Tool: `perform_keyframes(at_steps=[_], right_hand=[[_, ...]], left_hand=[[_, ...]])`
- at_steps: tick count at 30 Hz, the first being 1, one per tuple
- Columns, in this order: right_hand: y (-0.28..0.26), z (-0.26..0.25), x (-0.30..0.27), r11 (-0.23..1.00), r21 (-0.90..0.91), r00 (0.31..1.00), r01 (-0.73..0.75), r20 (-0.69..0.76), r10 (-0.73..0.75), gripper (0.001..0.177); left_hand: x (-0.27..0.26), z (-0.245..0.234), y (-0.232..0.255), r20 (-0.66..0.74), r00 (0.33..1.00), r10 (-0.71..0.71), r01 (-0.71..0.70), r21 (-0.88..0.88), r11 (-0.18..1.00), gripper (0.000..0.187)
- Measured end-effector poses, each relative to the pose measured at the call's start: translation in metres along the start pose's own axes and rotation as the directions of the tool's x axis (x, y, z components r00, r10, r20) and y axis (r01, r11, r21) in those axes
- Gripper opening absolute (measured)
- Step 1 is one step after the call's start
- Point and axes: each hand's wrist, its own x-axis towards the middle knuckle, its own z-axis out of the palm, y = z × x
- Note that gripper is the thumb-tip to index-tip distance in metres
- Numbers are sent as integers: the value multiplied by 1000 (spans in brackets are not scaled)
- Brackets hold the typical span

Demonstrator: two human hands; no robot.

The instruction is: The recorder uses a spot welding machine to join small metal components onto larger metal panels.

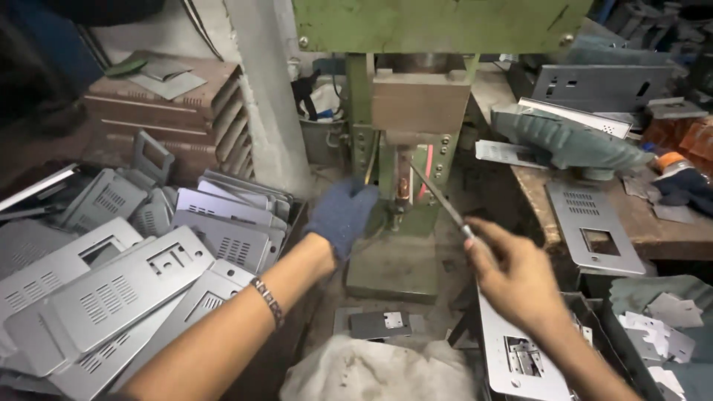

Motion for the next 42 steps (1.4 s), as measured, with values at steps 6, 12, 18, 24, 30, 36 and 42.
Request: perform_keyframes(at_steps=[6, 12, 18, 24, 30, 36, 42], right_hand=[[-46, -41, 31, 964, -264, 1000, -19, 4, 20, 38], [-43, -57, 36, 953, -288, 993, -93, 42, 109, 38], [-16, -36, 75, 981, -193, 998, 17, -48, -27, 29], [-17, -13, 54, 986, -121, 980, 116, -145, -134, 28], [15, -9, 48, 991, -112, 980, 66, -179, -86, 29], [2, -13, 25, 999, -15, 991, 30, -127, -31, 27], [-61, -9, 44, 987, -158, 984, -22, -179, -6, 26]], left_hand=[[92, 1, -38, 54, 632, 773, -647, 585, 489, 54], [92, 13, -13, 368, 717, 592, -664, 618, 421, 20], [120, 7, -25, 358, 796, 488, -577, 690, 436, 18], [127, 16, -27, 179, 874, 451, -433, 708, 558, 22], [128, 11, -32, 274, 816, 509, -499, 779, 379, 21], [93, 13, -9, 373, 786, 493, -561, 766, 313, 18], [134, 15, -43, 327, 683, 654, -640, 699, 319, 17]])
